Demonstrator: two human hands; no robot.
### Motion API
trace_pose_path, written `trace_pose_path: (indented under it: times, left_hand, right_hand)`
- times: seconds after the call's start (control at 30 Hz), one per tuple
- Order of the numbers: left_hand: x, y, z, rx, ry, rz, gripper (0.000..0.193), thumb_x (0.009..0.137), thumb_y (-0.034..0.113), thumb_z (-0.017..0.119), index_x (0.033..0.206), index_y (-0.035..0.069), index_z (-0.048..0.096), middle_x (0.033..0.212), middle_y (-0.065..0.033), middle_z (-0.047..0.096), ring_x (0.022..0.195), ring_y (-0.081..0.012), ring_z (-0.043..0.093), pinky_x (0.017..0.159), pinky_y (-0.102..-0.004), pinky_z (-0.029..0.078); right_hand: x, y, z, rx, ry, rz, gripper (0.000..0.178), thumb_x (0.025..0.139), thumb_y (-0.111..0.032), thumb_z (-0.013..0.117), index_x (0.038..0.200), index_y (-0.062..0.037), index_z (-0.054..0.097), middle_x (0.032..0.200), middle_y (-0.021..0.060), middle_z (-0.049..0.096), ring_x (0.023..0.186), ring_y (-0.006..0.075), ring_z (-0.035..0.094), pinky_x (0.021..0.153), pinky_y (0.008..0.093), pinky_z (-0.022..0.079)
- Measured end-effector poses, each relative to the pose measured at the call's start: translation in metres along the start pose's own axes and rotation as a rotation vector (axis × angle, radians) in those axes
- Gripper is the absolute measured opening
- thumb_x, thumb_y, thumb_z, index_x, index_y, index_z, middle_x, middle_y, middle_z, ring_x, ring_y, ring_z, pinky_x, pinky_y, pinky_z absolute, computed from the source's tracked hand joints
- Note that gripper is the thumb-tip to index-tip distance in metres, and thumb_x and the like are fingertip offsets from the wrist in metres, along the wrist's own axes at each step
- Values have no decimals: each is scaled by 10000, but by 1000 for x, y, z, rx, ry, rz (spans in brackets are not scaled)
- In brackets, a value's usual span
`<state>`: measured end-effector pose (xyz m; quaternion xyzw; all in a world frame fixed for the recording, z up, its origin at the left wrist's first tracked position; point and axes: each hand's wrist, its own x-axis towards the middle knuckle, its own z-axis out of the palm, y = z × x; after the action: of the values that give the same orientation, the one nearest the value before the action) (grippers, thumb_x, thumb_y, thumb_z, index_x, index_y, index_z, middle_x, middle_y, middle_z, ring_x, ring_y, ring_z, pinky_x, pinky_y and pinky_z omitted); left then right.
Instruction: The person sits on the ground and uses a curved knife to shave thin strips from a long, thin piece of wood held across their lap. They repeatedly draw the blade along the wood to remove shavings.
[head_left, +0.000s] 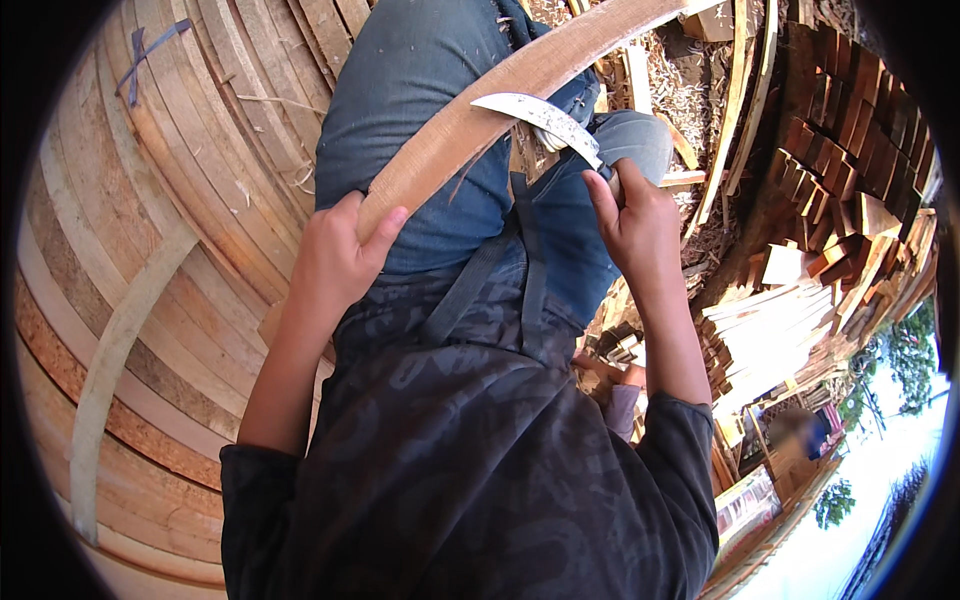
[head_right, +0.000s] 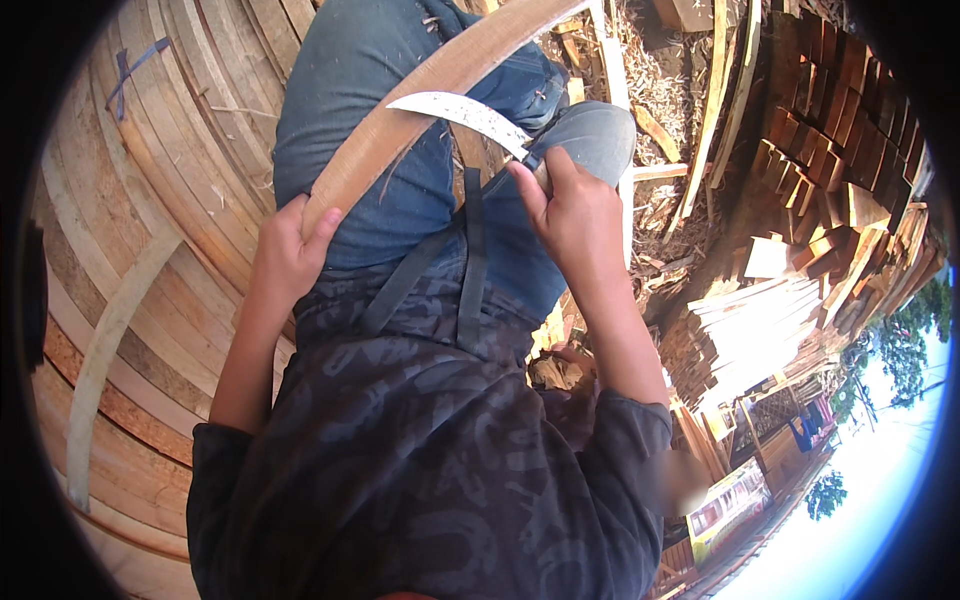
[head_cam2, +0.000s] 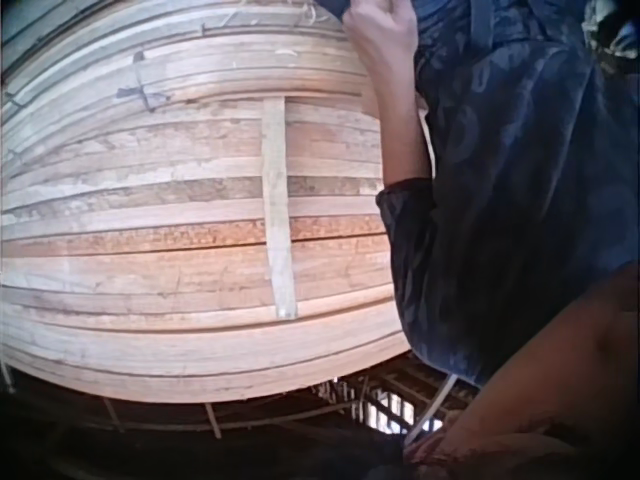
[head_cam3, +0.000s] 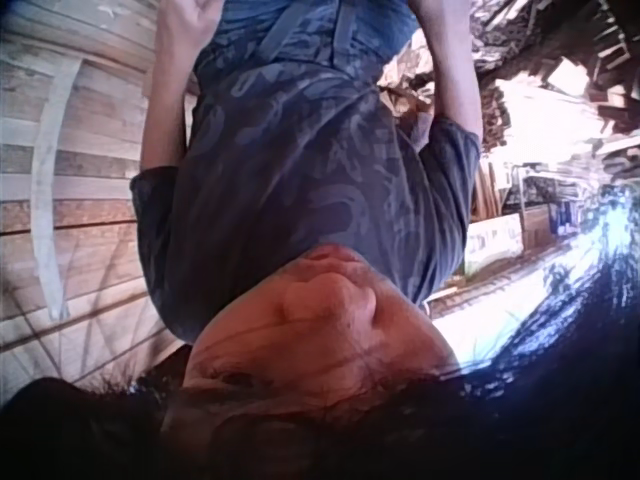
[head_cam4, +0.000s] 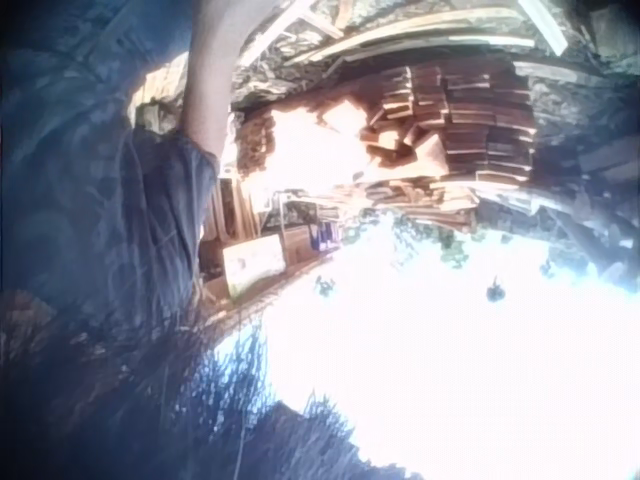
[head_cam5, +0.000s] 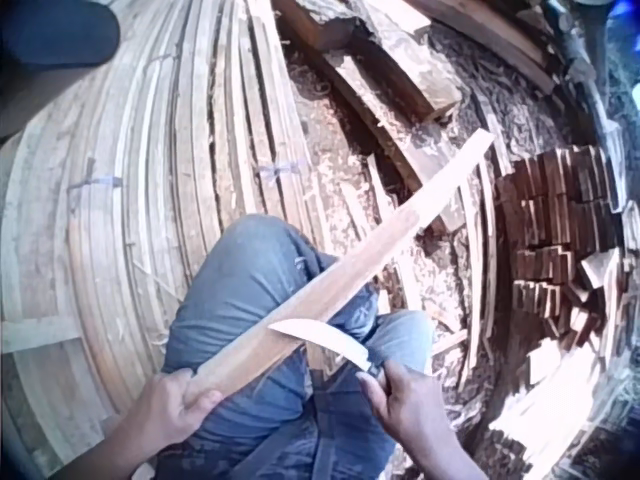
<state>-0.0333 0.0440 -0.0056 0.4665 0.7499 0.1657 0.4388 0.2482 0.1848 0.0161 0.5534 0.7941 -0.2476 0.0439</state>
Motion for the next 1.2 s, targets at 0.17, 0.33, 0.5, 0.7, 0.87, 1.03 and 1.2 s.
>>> trace_pose_path:
  times: [0.17,0.33,0.5,0.7,0.87,1.03,1.2]
  left_hand:
    - [3,5,-5,-77,-48,-53,611,924,478,600,676,-75,523,565,-268,503,540,-408,572,515,-439,433]
    - [5,9,-10,-117,-101,-92,570,943,438,589,692,-71,537,559,-190,467,540,-287,511,518,-394,407]
    - [6,11,-12,-122,-148,-134,506,973,387,565,723,-52,547,556,-44,397,574,-104,396,517,-329,355]
    - [5,3,-9,-139,-122,-106,620,936,480,590,667,-75,533,507,-161,424,496,-195,469,506,-384,405]
    - [5,4,-10,-195,-120,-113,625,937,489,583,663,-71,534,506,-151,421,495,-183,454,500,-378,398]
    - [9,4,-12,-158,-117,-97,637,922,509,594,656,-67,535,506,-156,432,494,-188,461,493,-379,394]
    - [6,1,-3,-157,-67,-123,640,909,516,607,649,-64,534,503,-170,436,483,-214,469,489,-389,398]
  right_hand:
    - [17,14,2,-86,36,14,447,914,-460,617,765,-49,525,622,185,598,600,407,607,521,475,462]
    - [20,21,11,-77,154,28,464,911,-459,622,736,-39,527,610,194,588,587,415,592,521,480,449]
    - [26,26,3,-92,146,43,470,909,-449,630,730,-27,528,582,200,571,582,426,590,526,479,455]
    - [7,-4,-9,-47,31,-35,455,915,-441,626,740,-39,507,571,170,574,563,400,601,503,460,466]
    - [32,32,-14,-153,185,68,450,938,-425,598,748,-23,525,616,195,588,593,421,594,537,476,461]
    - [41,85,-43,-147,176,332,469,977,-423,547,828,21,581,657,256,537,593,426,470,575,423,438]
    - [17,53,-30,105,252,304,377,1009,-318,540,847,19,589,583,62,370,572,78,338,496,289,318]
